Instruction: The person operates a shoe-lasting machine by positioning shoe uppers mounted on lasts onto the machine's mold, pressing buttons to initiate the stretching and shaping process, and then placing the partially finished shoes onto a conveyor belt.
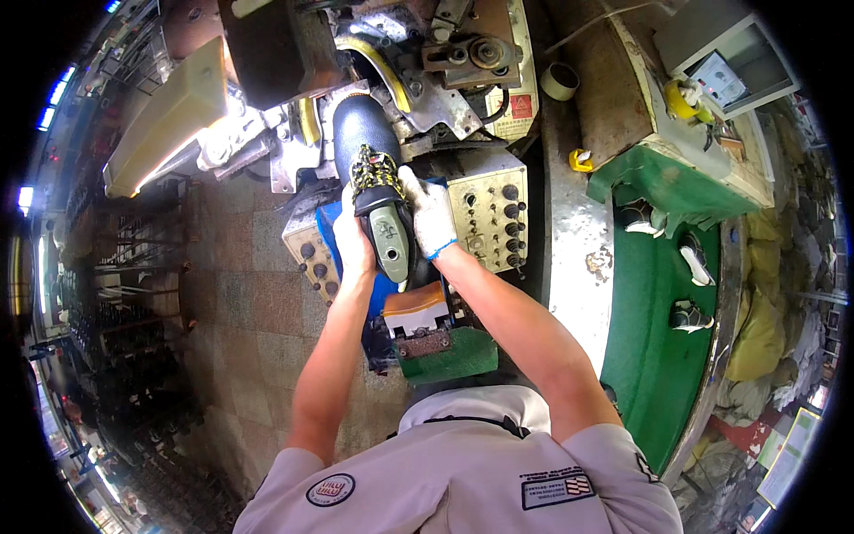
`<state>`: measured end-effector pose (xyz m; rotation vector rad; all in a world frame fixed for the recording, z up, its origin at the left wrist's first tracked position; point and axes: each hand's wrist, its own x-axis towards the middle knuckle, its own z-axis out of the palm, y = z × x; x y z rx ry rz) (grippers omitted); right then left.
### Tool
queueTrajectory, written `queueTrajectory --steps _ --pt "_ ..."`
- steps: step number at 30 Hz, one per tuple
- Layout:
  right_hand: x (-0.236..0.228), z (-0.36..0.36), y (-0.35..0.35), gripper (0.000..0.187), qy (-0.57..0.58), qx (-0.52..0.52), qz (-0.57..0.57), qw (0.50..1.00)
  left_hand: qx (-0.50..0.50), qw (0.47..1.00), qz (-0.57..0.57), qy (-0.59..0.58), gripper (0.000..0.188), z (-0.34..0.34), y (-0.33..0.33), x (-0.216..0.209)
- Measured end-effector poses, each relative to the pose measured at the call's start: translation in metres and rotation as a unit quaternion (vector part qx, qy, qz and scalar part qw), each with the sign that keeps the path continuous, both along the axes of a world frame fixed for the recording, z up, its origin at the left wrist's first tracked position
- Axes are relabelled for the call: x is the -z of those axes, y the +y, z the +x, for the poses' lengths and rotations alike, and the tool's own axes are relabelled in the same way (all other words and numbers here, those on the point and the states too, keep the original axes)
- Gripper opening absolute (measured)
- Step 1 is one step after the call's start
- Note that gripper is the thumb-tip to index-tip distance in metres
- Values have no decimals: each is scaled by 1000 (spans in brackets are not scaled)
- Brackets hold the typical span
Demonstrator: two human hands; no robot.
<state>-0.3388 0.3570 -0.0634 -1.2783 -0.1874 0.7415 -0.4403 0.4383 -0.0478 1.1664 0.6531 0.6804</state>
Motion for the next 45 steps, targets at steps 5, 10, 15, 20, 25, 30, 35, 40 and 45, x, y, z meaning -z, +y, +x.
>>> queueTrajectory --steps 5,10,15,20,25,30,35,40,45 --pt "-9 5 -55 54 46 12 39 998 -20 998 -49 34 52 -45 1 42" --pt "31 24 -212 51 111 91 -5 990 11 968 84 236 45 -153 -76 202" --pt "49 4 -309 61 145 160 -120 969 74 954 102 272 43 -156 -148 244" --pt "52 -3 -315 59 153 123 -137 971 43 929 177 322 41 -139 -129 262" --pt "43 15 -281 51 129 49 -101 985 142 871 161 441 37 -145 -100 225" --pt "23 24 -256 46 131 1 -79 988 121 831 187 509 78 -144 -96 209" --pt "-1 25 -236 43 114 -31 -66 991 10 869 110 482 89 -163 -108 193" --pt "-64 -10 -208 49 -53 -59 -124 989 -69 825 181 531 77 -198 -116 74" --pt "-125 -72 -163 57 -179 -195 -74 961 -123 811 282 497 71 -223 -120 -83"
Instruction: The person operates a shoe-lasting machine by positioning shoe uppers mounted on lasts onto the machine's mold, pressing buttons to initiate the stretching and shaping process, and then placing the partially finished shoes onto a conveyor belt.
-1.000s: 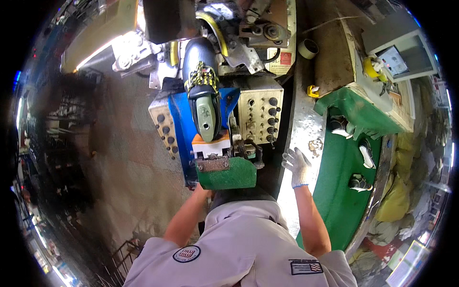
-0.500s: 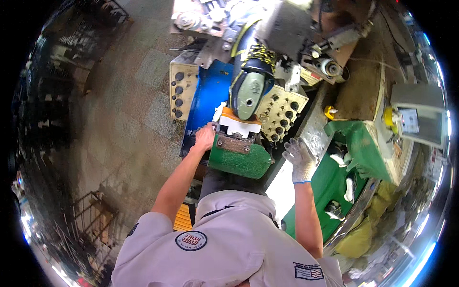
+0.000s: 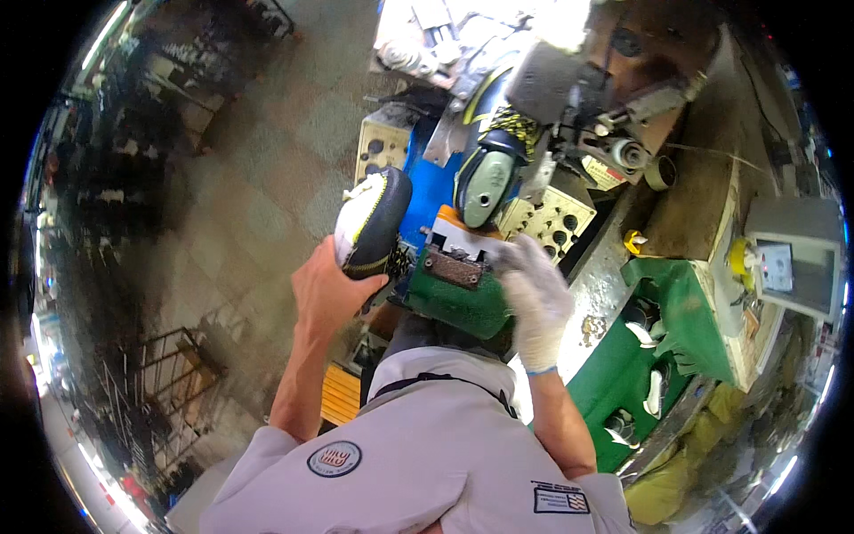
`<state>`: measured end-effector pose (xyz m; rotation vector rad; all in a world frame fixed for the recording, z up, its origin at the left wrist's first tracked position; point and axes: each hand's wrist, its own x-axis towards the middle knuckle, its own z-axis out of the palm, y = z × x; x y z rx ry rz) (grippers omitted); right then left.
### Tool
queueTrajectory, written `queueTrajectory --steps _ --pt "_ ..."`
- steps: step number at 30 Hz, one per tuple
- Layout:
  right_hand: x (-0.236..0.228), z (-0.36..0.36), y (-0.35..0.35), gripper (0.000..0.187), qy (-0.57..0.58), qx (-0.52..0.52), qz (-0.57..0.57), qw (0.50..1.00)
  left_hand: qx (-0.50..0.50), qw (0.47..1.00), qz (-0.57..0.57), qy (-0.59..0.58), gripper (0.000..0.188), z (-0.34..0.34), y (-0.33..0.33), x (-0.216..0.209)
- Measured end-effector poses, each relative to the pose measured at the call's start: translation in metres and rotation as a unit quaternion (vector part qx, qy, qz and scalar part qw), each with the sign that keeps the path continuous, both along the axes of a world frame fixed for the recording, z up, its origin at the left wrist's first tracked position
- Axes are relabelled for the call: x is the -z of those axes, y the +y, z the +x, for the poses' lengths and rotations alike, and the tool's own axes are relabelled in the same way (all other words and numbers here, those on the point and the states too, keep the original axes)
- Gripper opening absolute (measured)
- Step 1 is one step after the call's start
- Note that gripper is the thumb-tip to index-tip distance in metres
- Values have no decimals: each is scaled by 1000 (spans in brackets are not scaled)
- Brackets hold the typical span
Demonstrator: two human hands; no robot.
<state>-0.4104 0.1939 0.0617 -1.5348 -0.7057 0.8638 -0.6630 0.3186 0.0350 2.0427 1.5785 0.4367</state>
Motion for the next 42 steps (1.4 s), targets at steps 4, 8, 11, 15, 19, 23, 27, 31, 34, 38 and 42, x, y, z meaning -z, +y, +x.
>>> queueTrajectory --steps 4,8,11,15,19,23,27,31,34,38,42 --pt "-30 -42 37 66 -27 -33 87 995 114 990 81 31 72 53 -30 -88" --pt "-42 16 13 66 234 53 172 955 254 950 79 -164 48 90 -48 -96" --pt "-14 62 -42 67 293 84 175 936 190 892 -138 -386 40 148 -50 -75" --pt "21 85 -113 72 300 175 207 915 194 728 -505 -422 55 247 -81 -30" --pt "28 110 -194 63 259 275 171 910 246 693 -586 -341 45 307 -152 -6" --pt "75 128 -281 55 261 387 176 867 339 721 -552 -246 42 354 -236 54" --pt "114 161 -391 57 188 445 -56 874 446 726 -521 -56 49 375 -300 112" --pt "215 188 -558 74 268 395 -380 792 481 699 -529 20 44 370 -315 145" --pt "249 207 -637 78 144 405 -518 740 465 724 -504 75 38 363 -290 170" --pt "311 260 -706 106 126 590 -524 601 436 766 -462 98 33 356 -262 185" --pt "383 304 -768 101 164 732 -414 516 401 782 -461 128 34 358 -264 183"
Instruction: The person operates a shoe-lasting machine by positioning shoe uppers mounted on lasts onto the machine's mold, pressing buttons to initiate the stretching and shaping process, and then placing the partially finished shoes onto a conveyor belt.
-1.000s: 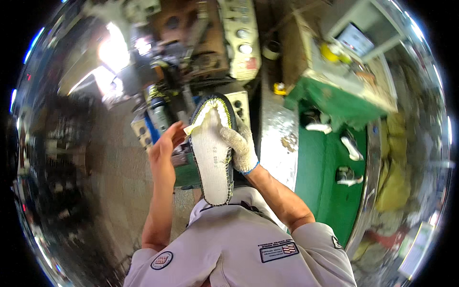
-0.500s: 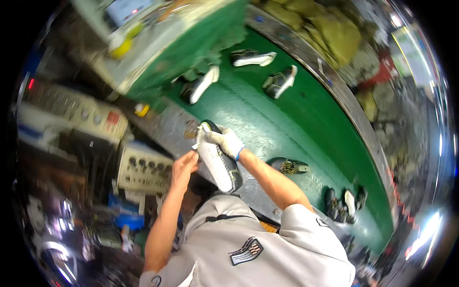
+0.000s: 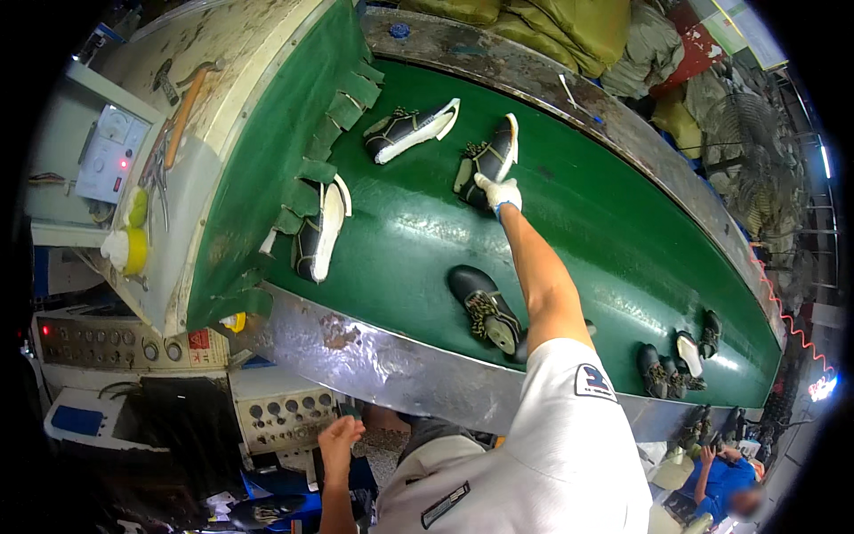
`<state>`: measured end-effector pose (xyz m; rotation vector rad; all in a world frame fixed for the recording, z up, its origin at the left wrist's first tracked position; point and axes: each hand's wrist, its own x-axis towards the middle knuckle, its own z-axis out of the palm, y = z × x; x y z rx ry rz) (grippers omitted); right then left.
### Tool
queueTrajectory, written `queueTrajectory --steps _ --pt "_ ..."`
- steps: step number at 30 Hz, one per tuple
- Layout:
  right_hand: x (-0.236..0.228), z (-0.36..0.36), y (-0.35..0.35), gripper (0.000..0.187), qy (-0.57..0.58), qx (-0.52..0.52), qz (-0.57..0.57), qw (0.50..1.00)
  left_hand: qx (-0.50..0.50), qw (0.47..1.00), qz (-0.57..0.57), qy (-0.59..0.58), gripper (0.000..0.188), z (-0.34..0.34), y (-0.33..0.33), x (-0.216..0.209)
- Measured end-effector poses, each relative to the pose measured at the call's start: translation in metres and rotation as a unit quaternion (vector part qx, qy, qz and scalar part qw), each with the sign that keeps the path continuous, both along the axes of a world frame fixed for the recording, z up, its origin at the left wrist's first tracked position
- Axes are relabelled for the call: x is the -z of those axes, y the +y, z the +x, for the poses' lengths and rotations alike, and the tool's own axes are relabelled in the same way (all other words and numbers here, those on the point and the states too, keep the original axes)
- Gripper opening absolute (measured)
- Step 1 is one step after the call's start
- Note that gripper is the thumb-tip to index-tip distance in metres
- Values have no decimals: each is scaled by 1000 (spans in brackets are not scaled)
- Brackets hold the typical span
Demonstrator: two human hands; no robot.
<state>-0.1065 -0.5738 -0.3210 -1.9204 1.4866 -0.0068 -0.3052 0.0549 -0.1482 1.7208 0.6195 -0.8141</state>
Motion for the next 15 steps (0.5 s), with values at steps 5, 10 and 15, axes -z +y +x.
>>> queueTrajectory --steps 5,10,15 --pt "30 23 -13 96 -115 82 27 990 0 998 -23 66 32 -17 -11 8" --pt "-36 -18 48 54 -422 52 449 786 -10 998 -45 34 29 -8 -18 -14" --pt "-152 -100 235 69 -468 -87 713 515 -43 994 -59 -82 33 22 12 -63"
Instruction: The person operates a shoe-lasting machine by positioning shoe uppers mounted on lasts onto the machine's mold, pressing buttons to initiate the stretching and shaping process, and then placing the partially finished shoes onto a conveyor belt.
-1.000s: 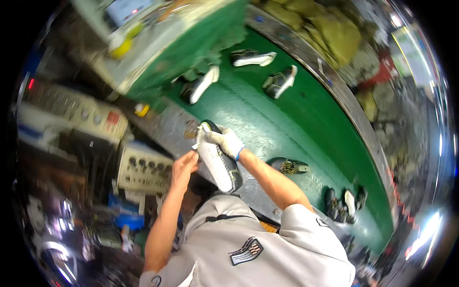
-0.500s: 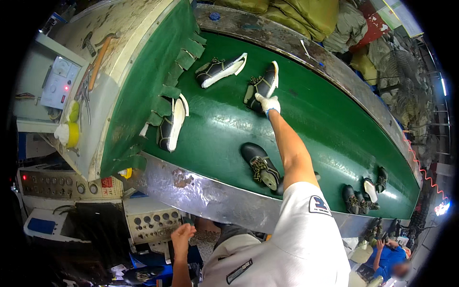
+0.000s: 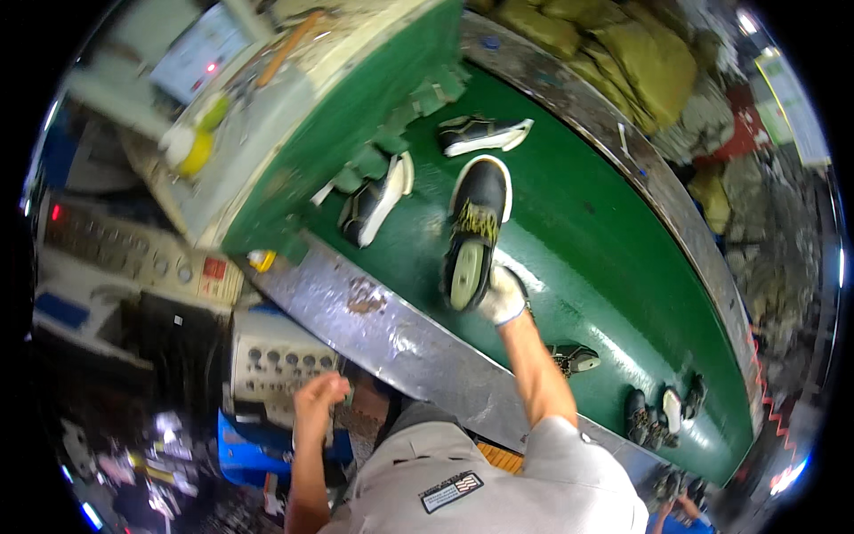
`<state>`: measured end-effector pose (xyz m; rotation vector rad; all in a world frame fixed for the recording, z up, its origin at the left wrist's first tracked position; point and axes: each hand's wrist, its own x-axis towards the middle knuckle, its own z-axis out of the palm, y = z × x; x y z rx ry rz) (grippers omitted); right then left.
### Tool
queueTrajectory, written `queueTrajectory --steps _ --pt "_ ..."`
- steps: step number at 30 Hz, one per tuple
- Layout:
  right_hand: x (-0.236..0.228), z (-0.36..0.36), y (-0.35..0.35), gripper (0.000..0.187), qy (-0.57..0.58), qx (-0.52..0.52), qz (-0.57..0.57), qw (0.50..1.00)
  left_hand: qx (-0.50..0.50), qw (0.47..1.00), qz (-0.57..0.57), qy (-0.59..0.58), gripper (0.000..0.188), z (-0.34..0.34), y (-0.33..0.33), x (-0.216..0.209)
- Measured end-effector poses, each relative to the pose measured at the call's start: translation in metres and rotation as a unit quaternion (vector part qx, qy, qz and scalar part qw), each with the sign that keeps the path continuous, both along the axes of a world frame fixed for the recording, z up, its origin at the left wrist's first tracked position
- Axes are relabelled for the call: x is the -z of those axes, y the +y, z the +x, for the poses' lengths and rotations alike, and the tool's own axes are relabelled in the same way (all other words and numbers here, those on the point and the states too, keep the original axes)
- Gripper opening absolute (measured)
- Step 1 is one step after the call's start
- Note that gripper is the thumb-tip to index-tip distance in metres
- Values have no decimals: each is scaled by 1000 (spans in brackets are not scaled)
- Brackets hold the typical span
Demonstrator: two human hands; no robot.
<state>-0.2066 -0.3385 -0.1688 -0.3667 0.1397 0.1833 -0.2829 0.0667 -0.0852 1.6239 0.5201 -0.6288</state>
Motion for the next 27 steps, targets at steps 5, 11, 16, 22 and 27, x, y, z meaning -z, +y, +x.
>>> queueTrajectory --steps 5,11,16,22,27 --pt "-52 -38 179 59 115 -114 150 975 -58 989 -52 -128 44 31 35 -81" --pt "-142 -65 347 54 59 -322 -84 941 -206 961 -52 -176 35 -21 164 -112" --pt "-166 -97 450 47 33 -421 -182 888 -419 892 -18 -168 31 -108 241 -118" --pt "-124 -123 551 57 52 -473 -116 872 -513 830 26 -218 53 -166 301 -101" --pt "-160 -129 608 57 18 -472 -126 872 -546 794 39 -266 57 -178 333 -112"
